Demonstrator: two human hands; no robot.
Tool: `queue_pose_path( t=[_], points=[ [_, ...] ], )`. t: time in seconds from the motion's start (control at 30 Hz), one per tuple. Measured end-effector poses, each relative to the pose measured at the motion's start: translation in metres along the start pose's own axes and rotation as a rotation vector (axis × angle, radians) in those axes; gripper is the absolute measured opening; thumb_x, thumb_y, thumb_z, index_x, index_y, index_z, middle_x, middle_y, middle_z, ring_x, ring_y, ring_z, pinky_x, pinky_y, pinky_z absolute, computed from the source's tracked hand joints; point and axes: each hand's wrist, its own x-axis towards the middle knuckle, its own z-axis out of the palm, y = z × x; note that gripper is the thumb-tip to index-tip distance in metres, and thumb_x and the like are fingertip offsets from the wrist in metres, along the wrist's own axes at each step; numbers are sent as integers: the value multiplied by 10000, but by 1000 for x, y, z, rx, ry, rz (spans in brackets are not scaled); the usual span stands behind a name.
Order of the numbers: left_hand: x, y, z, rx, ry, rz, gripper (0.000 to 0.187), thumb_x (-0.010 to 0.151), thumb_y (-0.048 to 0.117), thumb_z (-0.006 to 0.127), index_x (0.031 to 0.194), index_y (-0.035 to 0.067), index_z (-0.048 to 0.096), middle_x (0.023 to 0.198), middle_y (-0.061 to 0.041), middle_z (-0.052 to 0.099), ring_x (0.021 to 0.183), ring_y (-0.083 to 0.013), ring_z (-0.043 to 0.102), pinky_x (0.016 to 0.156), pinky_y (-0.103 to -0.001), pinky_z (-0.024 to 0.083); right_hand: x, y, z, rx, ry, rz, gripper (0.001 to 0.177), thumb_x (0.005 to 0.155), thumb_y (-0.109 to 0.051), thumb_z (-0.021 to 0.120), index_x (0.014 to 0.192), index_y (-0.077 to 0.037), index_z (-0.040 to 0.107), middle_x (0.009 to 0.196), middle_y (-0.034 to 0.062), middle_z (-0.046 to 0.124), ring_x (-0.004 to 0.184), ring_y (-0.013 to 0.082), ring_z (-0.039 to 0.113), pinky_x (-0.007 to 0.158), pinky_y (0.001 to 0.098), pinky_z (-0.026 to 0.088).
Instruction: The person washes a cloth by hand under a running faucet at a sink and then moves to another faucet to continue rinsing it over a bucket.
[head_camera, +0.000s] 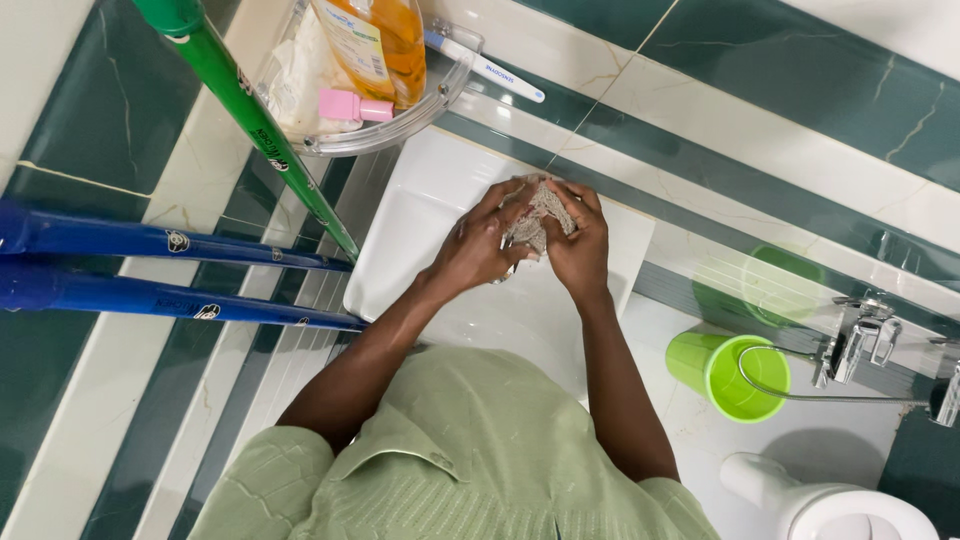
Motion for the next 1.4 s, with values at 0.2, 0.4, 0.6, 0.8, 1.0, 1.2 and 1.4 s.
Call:
queue_pose_path(
  t=[0.2, 0.4, 0.6, 0.8, 1.0, 1.2, 1.4],
  points=[
    [-9, 3, 10, 51, 50, -71, 644, 851, 47, 804, 1448, 109, 569, 1349, -127, 615, 1177, -338, 660, 933, -392, 577, -9, -6, -6, -3, -37, 94, 529, 843, 134, 654, 1326, -79, 685, 1298, 113, 596, 1207, 227, 626, 905, 278, 560],
    [16, -9, 10, 66, 33, -106, 545, 877, 40, 781, 1391, 84, 607, 1229, -103, 653, 1046, -289, 702, 875, -370, 597, 12, 5, -2, -11, -13, -5, 506, 884, 130, 652, 1359, -47, 675, 1341, 135, 613, 1238, 250, 635, 1014, 305, 525],
    [-6, -4, 15, 128, 83, -62, 550, 852, 23, 779, 1374, 78, 616, 1232, -116, 642, 1048, -306, 701, 865, -366, 601, -14, 7, -8, 20, -91, -16, 531, 921, 121, 614, 1425, -46, 625, 1437, 132, 542, 1388, 268, 527, 1130, 332, 452],
    [-39, 5, 16, 24, 49, -131, 535, 898, -103, 651, 1398, 84, 609, 1257, -110, 643, 1056, -257, 730, 847, -315, 641, -48, -3, -19, 85, -268, -53, 628, 912, 76, 663, 1512, -35, 514, 1528, 149, 400, 1457, 302, 422, 1192, 378, 393],
    [-4, -11, 11, 91, 61, -75, 549, 880, -115, 623, 1395, 74, 622, 1166, -111, 644, 981, -263, 717, 788, -352, 612, -16, 12, -9, 67, -201, -125, 569, 963, 64, 648, 1511, -31, 529, 1510, 138, 399, 1460, 276, 438, 1191, 358, 429],
    [12, -14, 14, 74, 86, -82, 427, 949, -19, 698, 1363, 57, 628, 1128, -117, 635, 955, -282, 701, 791, -384, 590, -4, 18, -6, 40, -137, -18, 525, 985, 27, 684, 1491, -33, 558, 1437, 125, 485, 1375, 258, 502, 1143, 342, 445],
    [-33, 11, 16, 44, 96, -131, 455, 922, -46, 679, 1356, 80, 628, 1185, -103, 643, 951, -238, 727, 766, -337, 615, -54, -1, -2, 68, -94, -56, 530, 969, 75, 651, 1479, -44, 569, 1451, 127, 476, 1402, 263, 500, 1153, 337, 471]
  ],
)
